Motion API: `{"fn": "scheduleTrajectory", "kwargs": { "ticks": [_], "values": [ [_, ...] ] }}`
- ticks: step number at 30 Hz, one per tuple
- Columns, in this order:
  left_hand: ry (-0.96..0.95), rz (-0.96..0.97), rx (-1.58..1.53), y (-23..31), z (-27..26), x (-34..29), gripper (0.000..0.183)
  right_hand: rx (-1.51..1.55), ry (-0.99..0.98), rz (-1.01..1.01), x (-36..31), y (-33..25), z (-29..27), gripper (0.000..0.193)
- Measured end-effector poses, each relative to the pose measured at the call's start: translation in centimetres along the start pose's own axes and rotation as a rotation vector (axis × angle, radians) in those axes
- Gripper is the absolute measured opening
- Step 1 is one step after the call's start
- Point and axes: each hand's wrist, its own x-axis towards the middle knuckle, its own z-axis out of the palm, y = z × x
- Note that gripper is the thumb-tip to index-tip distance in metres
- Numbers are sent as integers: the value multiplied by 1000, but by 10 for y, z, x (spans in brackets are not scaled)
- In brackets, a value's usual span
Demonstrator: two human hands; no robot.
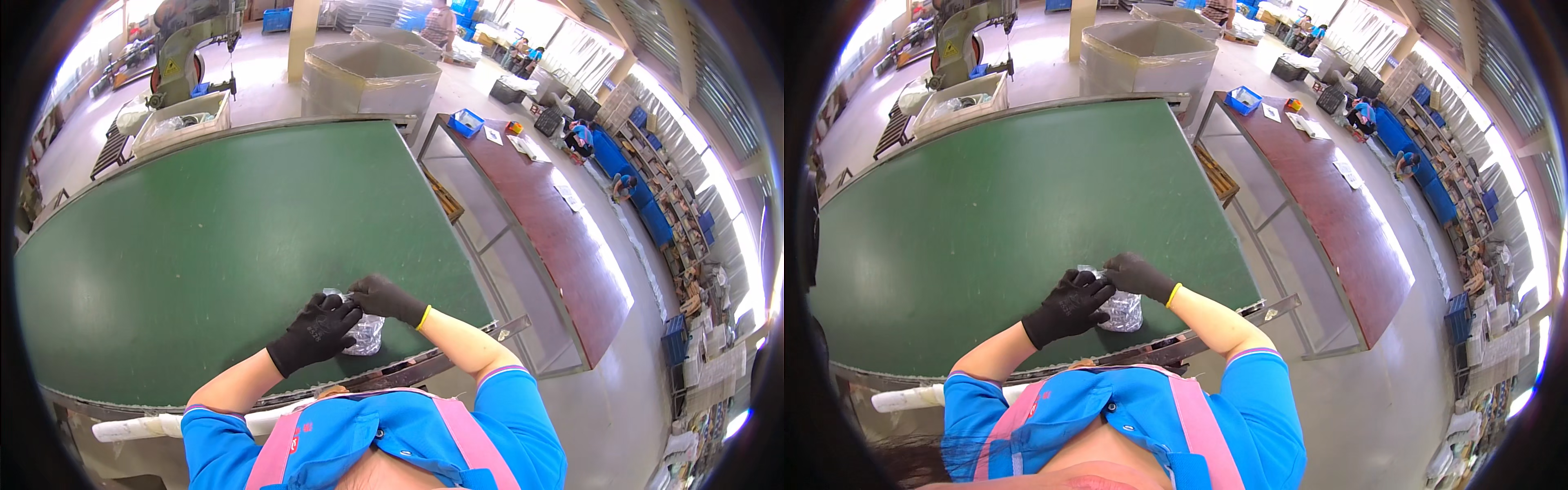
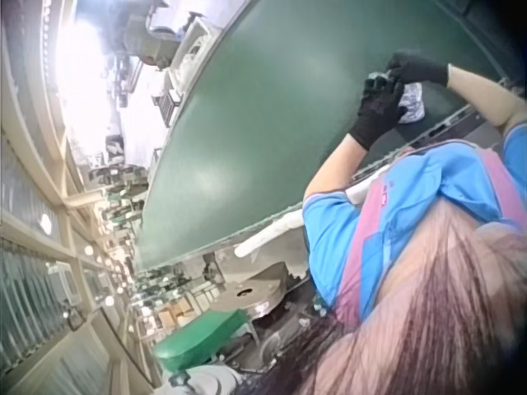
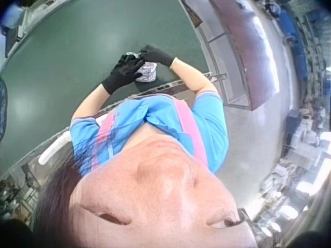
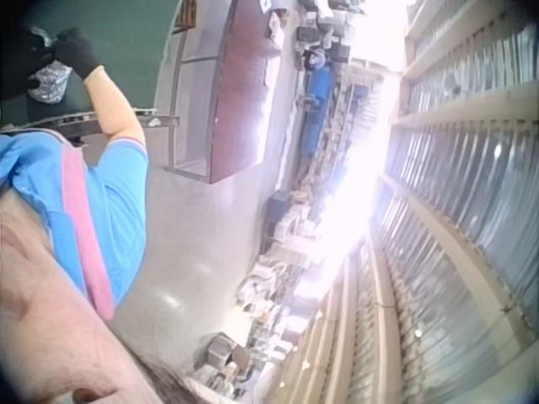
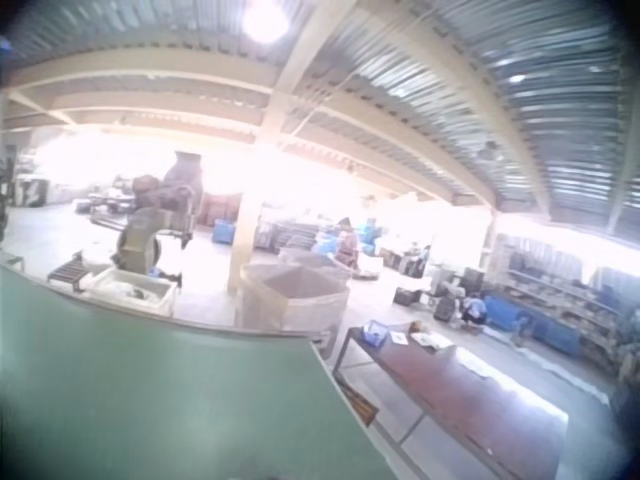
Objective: The person opens a plastic bag of metal fasteners and places it on a green worktable. They retrieve a tray of tools, select a wrench, and use it to tighten bolts on a nearby machine. The person repeats the tightening action on multiple bolts using the wrench.
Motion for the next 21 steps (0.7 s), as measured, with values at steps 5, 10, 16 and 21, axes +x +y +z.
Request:
{"fn": "scheduleTrajectory", "kwargs": {
  "ticks": [5,10,16,21],
  "values": [
    [-17,64,29,-39,0,-30,24,-47,-19,-4,20,-22,38,24],
    [158,243,-58,-6,11,36,13,-409,157,-78,-15,13,-8,17],
    [366,104,-83,-10,18,6,18,-442,556,-64,27,27,22,17],
    [442,68,-96,-51,-8,17,21,-387,715,57,78,17,-39,22]
  ]
}}
